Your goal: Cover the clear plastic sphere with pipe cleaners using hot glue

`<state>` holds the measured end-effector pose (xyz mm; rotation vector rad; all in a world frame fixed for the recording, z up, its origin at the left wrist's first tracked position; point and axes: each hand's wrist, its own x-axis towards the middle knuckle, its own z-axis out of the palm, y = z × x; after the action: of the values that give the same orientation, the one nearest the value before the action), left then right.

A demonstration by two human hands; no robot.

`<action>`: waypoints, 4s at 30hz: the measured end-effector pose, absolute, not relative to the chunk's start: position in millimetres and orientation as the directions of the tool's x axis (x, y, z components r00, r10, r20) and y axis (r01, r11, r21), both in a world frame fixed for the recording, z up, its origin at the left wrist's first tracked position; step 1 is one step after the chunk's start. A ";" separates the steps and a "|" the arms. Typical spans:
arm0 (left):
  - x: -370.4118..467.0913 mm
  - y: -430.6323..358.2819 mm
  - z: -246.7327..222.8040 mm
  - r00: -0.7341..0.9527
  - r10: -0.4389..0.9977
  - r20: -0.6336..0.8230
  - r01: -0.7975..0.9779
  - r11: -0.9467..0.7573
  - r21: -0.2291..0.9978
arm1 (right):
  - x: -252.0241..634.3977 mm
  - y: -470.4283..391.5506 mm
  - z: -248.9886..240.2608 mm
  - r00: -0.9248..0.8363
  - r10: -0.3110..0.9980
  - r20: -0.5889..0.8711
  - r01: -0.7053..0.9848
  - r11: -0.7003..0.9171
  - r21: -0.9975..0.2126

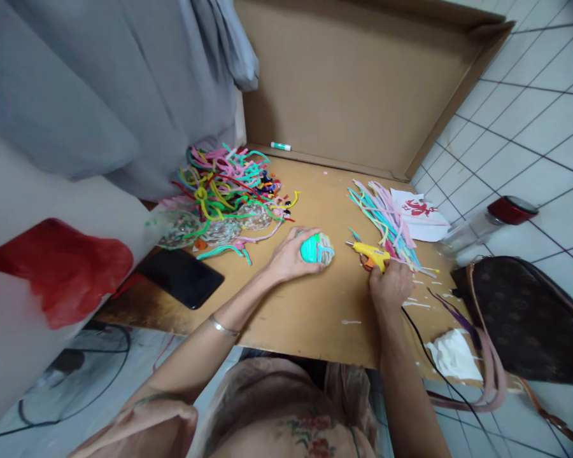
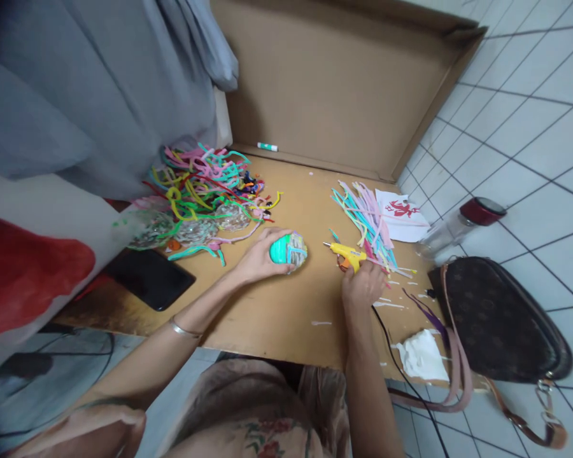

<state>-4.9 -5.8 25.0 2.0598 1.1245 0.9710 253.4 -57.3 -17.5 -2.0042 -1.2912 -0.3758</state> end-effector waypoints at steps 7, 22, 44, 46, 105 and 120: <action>-1.9 -0.3 43.3 0.504 0.836 0.220 0.484 -0.484 0.729 | 200.7 -44.6 28.2 0.215 0.670 0.711 0.704 0.399 -0.588; -16.9 13.6 29.6 0.579 0.762 0.290 0.296 -0.528 0.796 | 169.3 -15.4 27.1 0.128 0.840 0.528 0.375 0.452 -0.810; -27.0 13.7 30.8 0.694 0.638 0.334 0.186 -0.608 0.772 | 162.7 -10.1 13.3 0.037 0.922 0.385 0.360 0.347 -0.866; -27.3 13.4 30.9 0.694 0.637 0.335 0.185 -0.607 0.773 | 161.4 -11.3 11.1 0.100 0.927 0.362 0.342 0.310 -0.887; -29.4 17.2 27.6 0.640 0.660 0.393 0.148 -0.608 0.780 | 146.3 -23.5 19.3 0.103 0.953 0.283 0.149 0.267 -0.952; -29.5 17.4 29.7 0.657 0.644 0.392 0.125 -0.605 0.786 | 147.5 -19.7 19.0 0.102 0.950 0.296 0.152 0.279 -0.948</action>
<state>-29.5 17.4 29.7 2.1151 0.5938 0.8763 147.5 -19.7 19.0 -1.1412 -1.3385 0.8348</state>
